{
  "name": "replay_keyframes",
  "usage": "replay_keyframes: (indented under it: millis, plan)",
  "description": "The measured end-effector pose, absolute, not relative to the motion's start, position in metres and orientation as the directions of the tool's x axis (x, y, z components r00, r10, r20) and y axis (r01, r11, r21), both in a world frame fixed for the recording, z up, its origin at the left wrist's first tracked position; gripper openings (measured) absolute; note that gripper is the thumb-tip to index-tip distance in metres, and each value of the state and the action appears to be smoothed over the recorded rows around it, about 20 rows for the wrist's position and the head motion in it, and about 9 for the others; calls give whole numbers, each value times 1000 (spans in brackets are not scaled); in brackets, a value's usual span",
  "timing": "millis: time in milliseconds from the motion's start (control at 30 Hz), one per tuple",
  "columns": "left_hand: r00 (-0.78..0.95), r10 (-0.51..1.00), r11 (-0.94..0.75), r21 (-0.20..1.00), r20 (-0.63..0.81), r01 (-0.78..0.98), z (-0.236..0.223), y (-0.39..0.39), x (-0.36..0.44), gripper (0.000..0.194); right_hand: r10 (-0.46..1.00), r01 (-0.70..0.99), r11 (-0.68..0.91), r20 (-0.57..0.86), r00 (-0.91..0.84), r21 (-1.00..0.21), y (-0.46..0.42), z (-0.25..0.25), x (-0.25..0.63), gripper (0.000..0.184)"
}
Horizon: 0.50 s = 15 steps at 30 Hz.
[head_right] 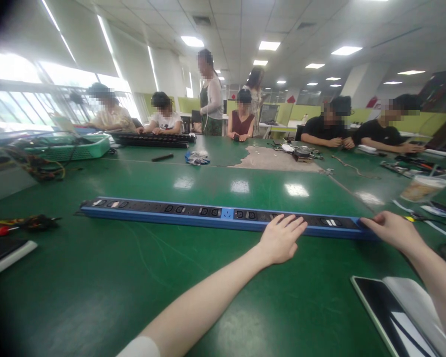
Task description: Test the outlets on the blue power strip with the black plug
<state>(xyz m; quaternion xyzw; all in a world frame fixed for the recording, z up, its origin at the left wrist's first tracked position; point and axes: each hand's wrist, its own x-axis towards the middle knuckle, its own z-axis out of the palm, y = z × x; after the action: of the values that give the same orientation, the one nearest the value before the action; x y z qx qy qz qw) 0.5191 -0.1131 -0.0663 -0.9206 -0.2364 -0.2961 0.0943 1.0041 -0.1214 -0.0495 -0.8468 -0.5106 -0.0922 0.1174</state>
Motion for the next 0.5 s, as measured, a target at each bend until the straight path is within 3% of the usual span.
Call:
replay_keyframes:
  millis: [333, 500]
  plan:
    - [733, 395, -857, -65, 554, 511, -63, -114, 519, 64, 853, 867, -478, 161, 497, -142, -121, -50, 1007, 68]
    - [742, 379, -865, -73, 554, 496, -62, -115, 520, 66, 833, 870, -477, 252, 493, -126, -122, -47, 1001, 61]
